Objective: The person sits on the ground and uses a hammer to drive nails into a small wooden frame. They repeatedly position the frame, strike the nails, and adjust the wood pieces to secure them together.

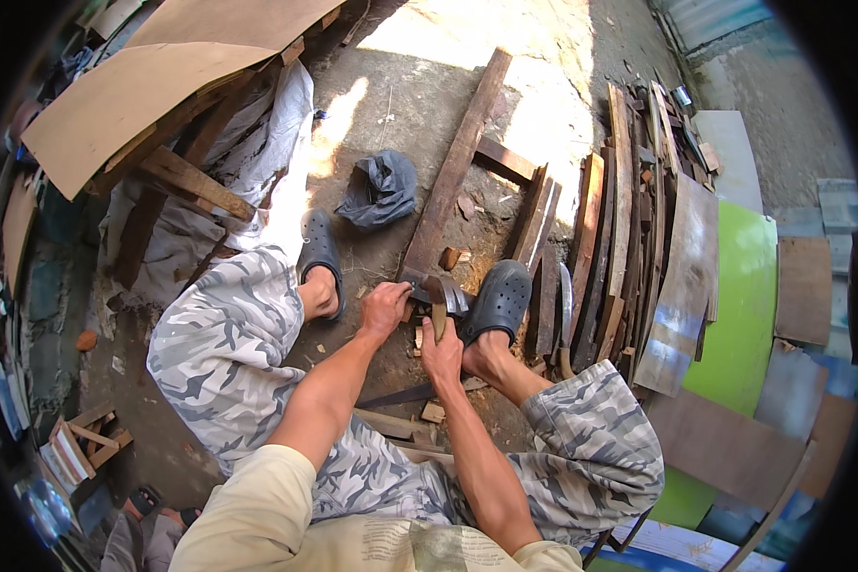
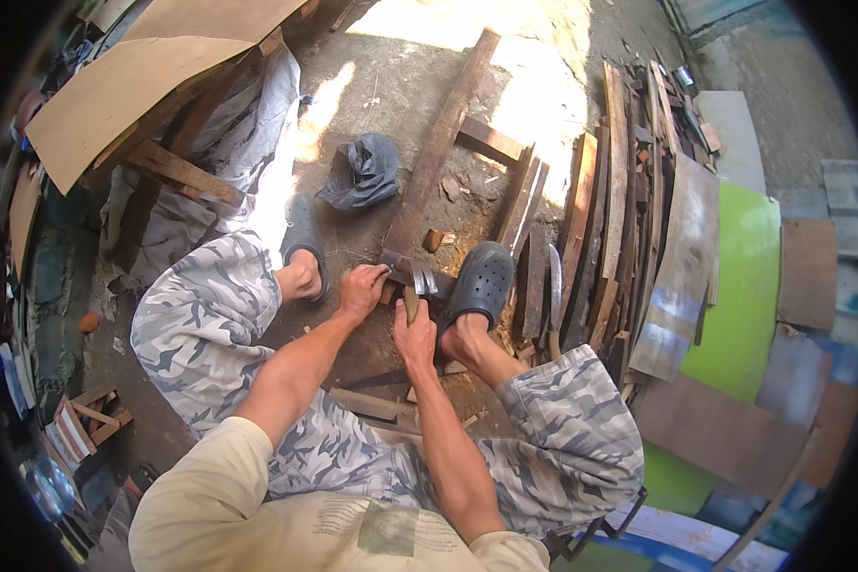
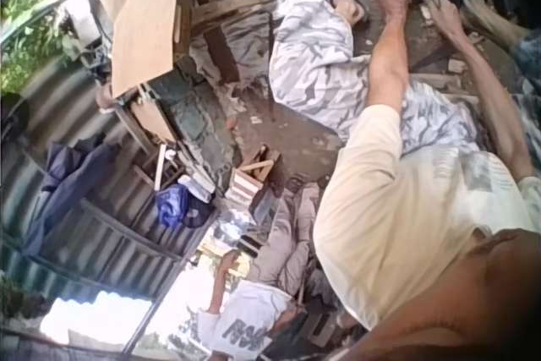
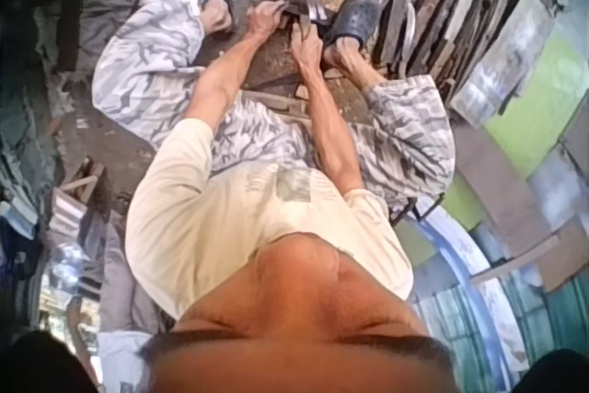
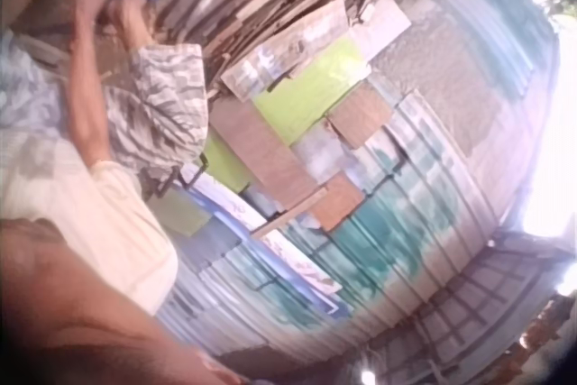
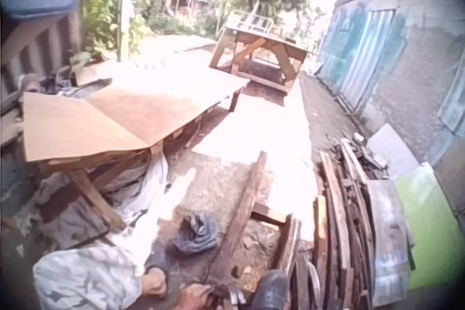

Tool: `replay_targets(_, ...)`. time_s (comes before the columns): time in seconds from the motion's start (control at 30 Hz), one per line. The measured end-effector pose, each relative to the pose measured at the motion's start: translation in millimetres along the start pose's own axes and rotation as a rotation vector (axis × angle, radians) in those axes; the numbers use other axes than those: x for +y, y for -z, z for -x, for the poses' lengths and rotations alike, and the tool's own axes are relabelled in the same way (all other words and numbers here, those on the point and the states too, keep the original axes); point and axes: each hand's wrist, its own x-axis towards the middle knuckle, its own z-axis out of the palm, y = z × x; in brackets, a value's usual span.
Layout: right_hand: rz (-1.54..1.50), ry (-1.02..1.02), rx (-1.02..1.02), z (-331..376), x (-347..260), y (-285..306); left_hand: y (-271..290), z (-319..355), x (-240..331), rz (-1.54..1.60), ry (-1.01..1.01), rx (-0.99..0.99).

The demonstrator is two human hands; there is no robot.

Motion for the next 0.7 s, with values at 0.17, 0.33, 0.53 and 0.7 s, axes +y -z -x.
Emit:
replay_targets(0.17, -0.086, 0.088, 0.073, 8, -7, 1, 3, -1, 3, 0.007, 0.002, -0.008)
replay_targets(0.33, 0.027, 0.029, -0.06, 3, 3, -1, 10, -6, 0, 0.049, 0.059, -0.076)
replay_targets(0.53, -0.081, 0.111, 0.041, 1, -16, 10, 2, -18, -6, 0.267, 0.705, -0.037)
replay_targets(0.7, -0.17, 0.177, 0.12, 8, -25, 12, -2, -18, -24, 0.199, 0.844, -0.259)
